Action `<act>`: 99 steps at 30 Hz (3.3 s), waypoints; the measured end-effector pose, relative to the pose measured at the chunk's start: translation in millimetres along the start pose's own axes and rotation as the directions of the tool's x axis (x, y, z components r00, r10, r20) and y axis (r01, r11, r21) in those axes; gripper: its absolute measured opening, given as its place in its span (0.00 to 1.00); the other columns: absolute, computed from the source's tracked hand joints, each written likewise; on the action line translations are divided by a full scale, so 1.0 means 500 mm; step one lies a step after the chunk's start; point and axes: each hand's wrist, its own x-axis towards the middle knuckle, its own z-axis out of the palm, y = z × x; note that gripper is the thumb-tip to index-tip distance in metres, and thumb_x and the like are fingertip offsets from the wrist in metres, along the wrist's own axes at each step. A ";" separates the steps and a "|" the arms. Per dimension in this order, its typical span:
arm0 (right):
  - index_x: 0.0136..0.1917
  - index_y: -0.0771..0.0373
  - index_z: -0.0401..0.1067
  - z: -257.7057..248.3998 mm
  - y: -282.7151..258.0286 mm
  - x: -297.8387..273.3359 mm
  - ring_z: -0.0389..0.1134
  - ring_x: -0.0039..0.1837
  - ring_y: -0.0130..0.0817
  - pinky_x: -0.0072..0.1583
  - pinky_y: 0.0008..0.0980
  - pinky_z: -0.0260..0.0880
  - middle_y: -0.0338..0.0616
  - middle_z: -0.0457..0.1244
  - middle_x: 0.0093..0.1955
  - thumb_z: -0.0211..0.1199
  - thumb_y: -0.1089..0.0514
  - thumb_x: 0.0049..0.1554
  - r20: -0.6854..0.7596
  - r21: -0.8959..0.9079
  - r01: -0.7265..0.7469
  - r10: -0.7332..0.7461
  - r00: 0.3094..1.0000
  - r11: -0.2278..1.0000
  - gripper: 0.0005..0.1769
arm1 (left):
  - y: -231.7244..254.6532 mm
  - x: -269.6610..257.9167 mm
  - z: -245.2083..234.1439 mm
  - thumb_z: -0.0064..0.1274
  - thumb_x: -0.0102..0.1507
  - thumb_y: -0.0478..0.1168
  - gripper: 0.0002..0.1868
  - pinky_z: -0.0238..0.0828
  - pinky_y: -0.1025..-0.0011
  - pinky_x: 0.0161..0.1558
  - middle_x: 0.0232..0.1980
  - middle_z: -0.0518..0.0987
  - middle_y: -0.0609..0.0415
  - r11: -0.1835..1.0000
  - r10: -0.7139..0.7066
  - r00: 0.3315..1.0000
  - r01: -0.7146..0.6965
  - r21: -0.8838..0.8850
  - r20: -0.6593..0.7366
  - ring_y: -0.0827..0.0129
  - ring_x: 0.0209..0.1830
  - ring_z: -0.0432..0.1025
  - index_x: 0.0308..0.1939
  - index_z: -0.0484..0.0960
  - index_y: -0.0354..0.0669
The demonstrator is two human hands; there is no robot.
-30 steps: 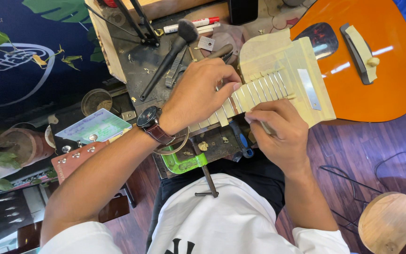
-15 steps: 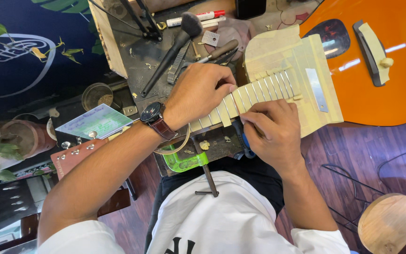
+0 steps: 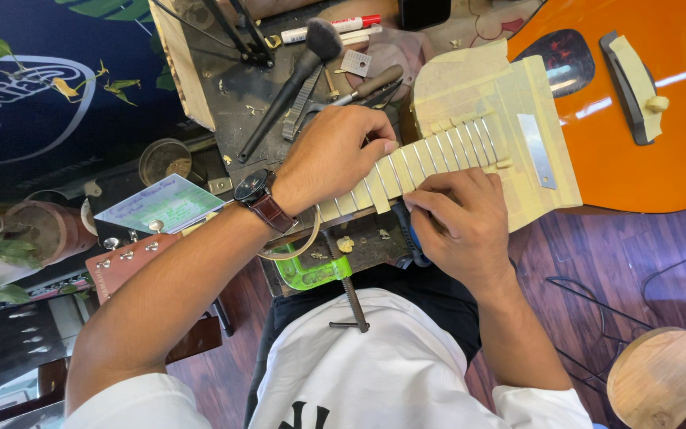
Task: The person applies masking tape to the fretboard of a guitar neck clamped in a vise, then uses a metal scraper to remove old material from between the frets. They repeatedly apply and remove tape while scraping and cleaning the fretboard area.
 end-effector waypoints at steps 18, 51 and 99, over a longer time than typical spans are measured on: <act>0.43 0.54 0.82 -0.002 0.000 0.000 0.68 0.48 0.35 0.54 0.34 0.63 0.36 0.69 0.45 0.74 0.70 0.53 0.011 -0.006 0.014 -0.014 1.000 1.000 0.11 | -0.007 0.000 0.002 0.56 0.67 0.38 0.07 0.77 0.49 0.43 0.34 0.84 0.45 0.999 -0.032 0.999 0.031 0.009 0.030 0.41 0.39 0.82 0.38 0.88 0.43; 0.44 0.53 0.82 -0.003 -0.002 -0.003 0.70 0.51 0.37 0.56 0.36 0.63 0.37 0.69 0.45 0.74 0.70 0.53 0.054 -0.069 0.037 -0.033 0.998 0.997 0.11 | -0.017 0.002 0.007 0.54 0.68 0.42 0.09 0.70 0.50 0.51 0.36 0.83 0.49 0.995 -0.053 0.997 0.048 0.091 0.057 0.45 0.42 0.81 0.35 0.86 0.46; 0.71 0.41 0.82 0.001 -0.026 0.023 0.35 0.90 0.49 0.82 0.52 0.35 0.50 0.42 0.91 0.31 0.30 0.76 0.182 -0.406 0.064 0.012 0.983 0.912 0.39 | -0.001 -0.017 0.088 0.59 0.54 0.61 0.20 0.61 0.51 0.70 0.35 0.82 0.55 0.665 0.313 0.945 -0.151 0.731 -0.089 0.56 0.40 0.77 0.31 0.85 0.50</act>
